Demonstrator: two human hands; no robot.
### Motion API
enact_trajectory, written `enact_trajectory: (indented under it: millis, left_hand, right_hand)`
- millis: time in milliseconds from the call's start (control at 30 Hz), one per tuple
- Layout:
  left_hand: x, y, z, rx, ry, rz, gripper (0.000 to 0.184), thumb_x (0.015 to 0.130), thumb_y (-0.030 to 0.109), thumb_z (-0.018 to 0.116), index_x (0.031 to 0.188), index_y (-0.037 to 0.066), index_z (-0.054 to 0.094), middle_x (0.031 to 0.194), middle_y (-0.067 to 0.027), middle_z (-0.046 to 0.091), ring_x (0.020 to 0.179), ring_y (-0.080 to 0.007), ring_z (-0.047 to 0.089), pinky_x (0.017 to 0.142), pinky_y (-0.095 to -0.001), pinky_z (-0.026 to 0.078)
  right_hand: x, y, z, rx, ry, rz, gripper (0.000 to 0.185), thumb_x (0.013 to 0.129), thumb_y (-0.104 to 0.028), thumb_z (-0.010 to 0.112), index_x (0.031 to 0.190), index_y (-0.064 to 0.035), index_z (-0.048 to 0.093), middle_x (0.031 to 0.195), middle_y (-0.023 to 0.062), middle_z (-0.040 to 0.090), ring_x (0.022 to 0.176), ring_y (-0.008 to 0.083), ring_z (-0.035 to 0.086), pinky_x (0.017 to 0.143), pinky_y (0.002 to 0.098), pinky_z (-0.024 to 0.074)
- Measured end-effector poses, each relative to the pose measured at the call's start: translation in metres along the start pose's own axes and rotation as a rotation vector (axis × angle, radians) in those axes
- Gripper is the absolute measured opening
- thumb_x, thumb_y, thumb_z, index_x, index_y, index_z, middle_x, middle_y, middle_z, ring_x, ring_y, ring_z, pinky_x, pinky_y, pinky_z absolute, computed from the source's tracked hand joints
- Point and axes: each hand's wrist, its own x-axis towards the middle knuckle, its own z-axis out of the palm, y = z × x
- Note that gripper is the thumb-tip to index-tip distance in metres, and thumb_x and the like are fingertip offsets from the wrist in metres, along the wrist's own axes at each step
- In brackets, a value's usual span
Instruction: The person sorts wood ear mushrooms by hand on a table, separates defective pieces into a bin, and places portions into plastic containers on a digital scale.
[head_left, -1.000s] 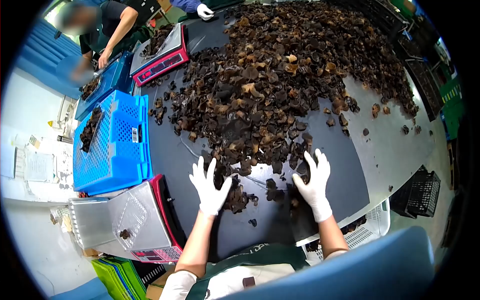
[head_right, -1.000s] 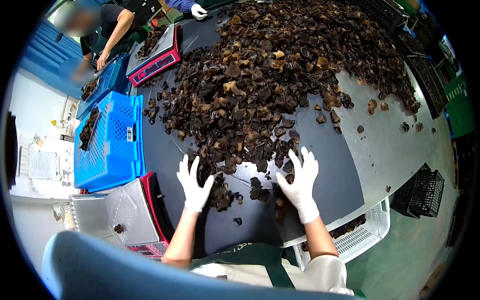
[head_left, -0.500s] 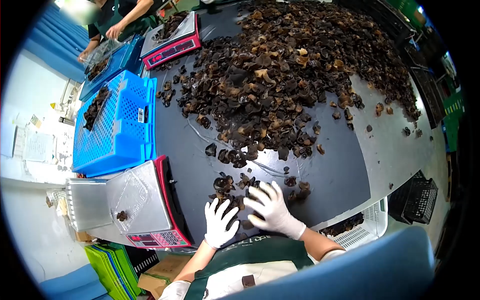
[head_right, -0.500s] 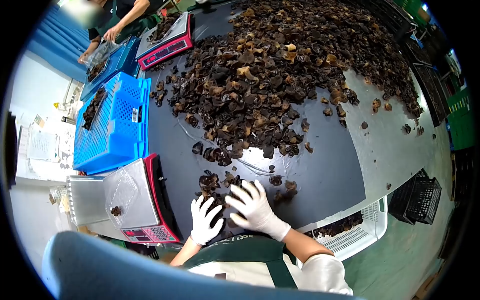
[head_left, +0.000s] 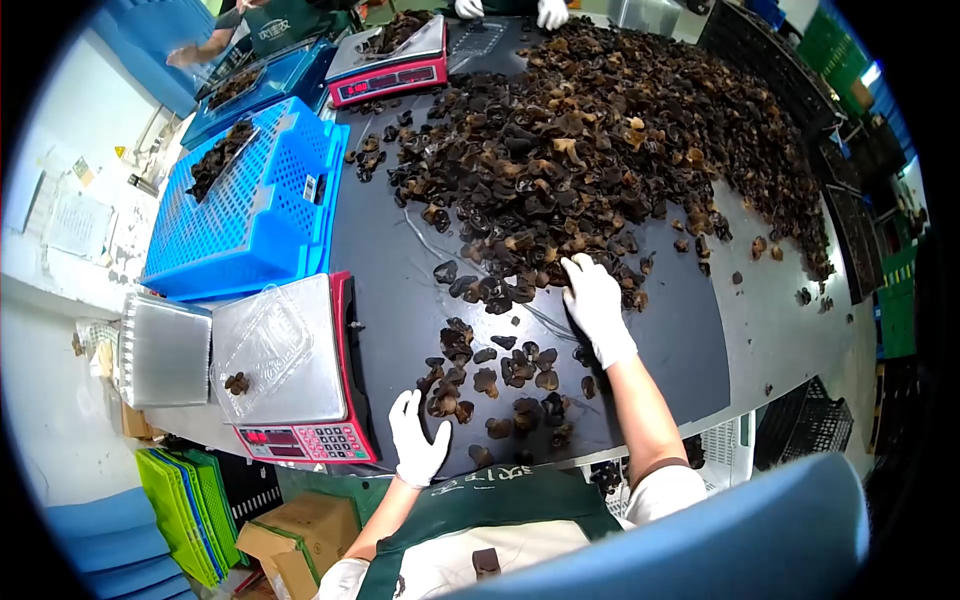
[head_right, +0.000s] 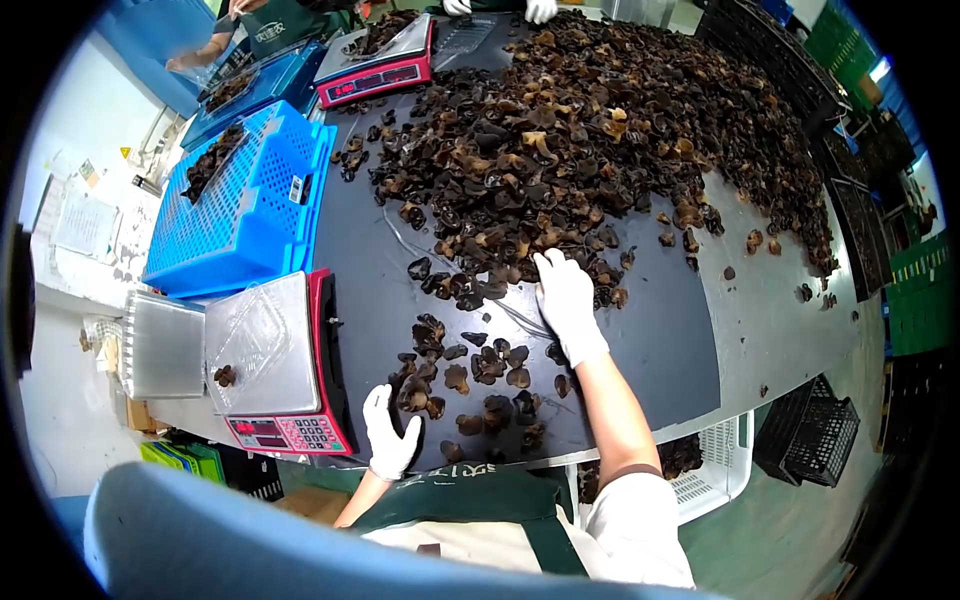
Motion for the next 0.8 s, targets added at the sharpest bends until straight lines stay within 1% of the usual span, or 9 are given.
enact_trajectory:
  millis: [233, 300, 367, 500, 567, 633, 700, 733, 800]
  left_hand:
    - [0.001, -0.001, -0.006, 0.0, -0.063, -0.006, 0.069, 0.076, 0.018, 0.075, 0.137, 0.0, 0.046, 0.133, -0.0248, 0.045, 0.123, -0.0407, 0.044, 0.105, -0.0467, 0.037]
    - [0.002, -0.005, -0.007, -0.012, -0.064, 0.003, 0.069, 0.077, 0.018, 0.075, 0.137, 0.0, 0.047, 0.133, -0.0247, 0.046, 0.123, -0.0406, 0.045, 0.105, -0.0466, 0.037]
    - [0.003, -0.008, -0.009, -0.026, -0.075, 0.012, 0.068, 0.078, 0.018, 0.074, 0.137, 0.0, 0.047, 0.133, -0.0247, 0.046, 0.123, -0.0404, 0.045, 0.105, -0.0465, 0.037]
    - [0.015, -0.013, -0.01, -0.041, -0.064, 0.087, 0.066, 0.079, 0.015, 0.073, 0.138, 0.0, 0.046, 0.133, -0.0249, 0.047, 0.122, -0.0406, 0.046, 0.105, -0.0455, 0.038]
    - [0.023, -0.014, -0.01, -0.08, -0.061, 0.078, 0.065, 0.079, 0.012, 0.072, 0.138, 0.0, 0.046, 0.132, -0.0251, 0.046, 0.122, -0.0407, 0.047, 0.106, -0.0451, 0.038]
    - [0.033, -0.017, -0.008, -0.075, -0.052, 0.082, 0.062, 0.081, 0.01, 0.07, 0.137, 0.0, 0.046, 0.132, -0.0252, 0.047, 0.122, -0.0402, 0.047, 0.106, -0.0444, 0.038]
    - [0.045, -0.021, -0.008, -0.094, -0.052, 0.078, 0.055, 0.084, 0.009, 0.066, 0.136, 0.0, 0.048, 0.133, -0.0244, 0.047, 0.123, -0.0392, 0.047, 0.106, -0.0442, 0.038]
    - [0.054, -0.018, -0.009, -0.097, -0.062, 0.062, 0.046, 0.087, 0.008, 0.063, 0.131, 0.002, 0.053, 0.133, -0.0225, 0.048, 0.123, -0.0381, 0.047, 0.106, -0.0439, 0.037]
    - [0.071, -0.012, -0.006, -0.028, -0.086, 0.175, 0.036, 0.085, 0.013, 0.066, 0.12, 0.006, 0.063, 0.13, -0.019, 0.053, 0.121, -0.0378, 0.049, 0.105, -0.0453, 0.038]
  right_hand:
    - [-0.009, 0.011, 0.0, 0.269, 0.134, 0.034, 0.017, 0.075, -0.005, 0.063, 0.091, -0.0105, 0.064, 0.089, 0.0084, 0.065, 0.074, 0.0282, 0.064, 0.069, 0.0376, 0.0527]
    - [-0.023, 0.004, -0.02, 0.649, 0.142, 0.226, 0.018, 0.076, -0.001, 0.061, 0.092, -0.006, 0.065, 0.088, 0.0056, 0.067, 0.069, 0.0181, 0.064, 0.068, 0.0285, 0.0505]
    - [-0.042, 0.017, -0.03, 0.81, 0.243, 0.21, 0.015, 0.079, -0.001, 0.062, 0.093, -0.0045, 0.065, 0.089, 0.0016, 0.065, 0.076, 0.0103, 0.06, 0.066, 0.0239, 0.0478]
    - [-0.112, 0.044, -0.096, 1.425, 0.257, 0.676, 0.013, 0.084, -0.003, 0.064, 0.097, -0.0063, 0.063, 0.089, 0.0028, 0.061, 0.071, 0.0067, 0.052, 0.06, 0.0224, 0.0455]
    - [-0.159, 0.066, -0.113, 2.149, 0.55, 0.414, 0.021, 0.081, 0.0, 0.065, 0.102, -0.0031, 0.063, 0.091, 0.0057, 0.063, 0.055, 0.0087, 0.047, 0.046, 0.0209, 0.0395]
    - [-0.199, 0.093, -0.115, 2.573, 0.611, -0.247, 0.027, 0.088, -0.008, 0.06, 0.115, -0.0046, 0.062, 0.097, 0.0091, 0.066, 0.043, 0.0071, 0.038, 0.038, 0.019, 0.0351]
    - [-0.231, 0.103, -0.114, 2.621, 0.952, -0.242, 0.035, 0.097, -0.026, 0.052, 0.126, -0.0066, 0.059, 0.108, 0.0119, 0.068, 0.04, 0.0052, 0.035, 0.034, 0.0188, 0.0333]
    - [-0.234, 0.105, -0.109, 2.653, 1.017, -0.265, 0.049, 0.101, -0.043, 0.044, 0.132, -0.0075, 0.056, 0.116, 0.0138, 0.067, 0.04, 0.005, 0.037, 0.033, 0.018, 0.0336]
    - [-0.225, 0.088, -0.096, 2.616, 0.798, 0.003, 0.053, 0.1, -0.048, 0.046, 0.129, -0.0057, 0.058, 0.112, 0.0115, 0.067, 0.056, 0.0078, 0.05, 0.048, 0.0231, 0.0443]
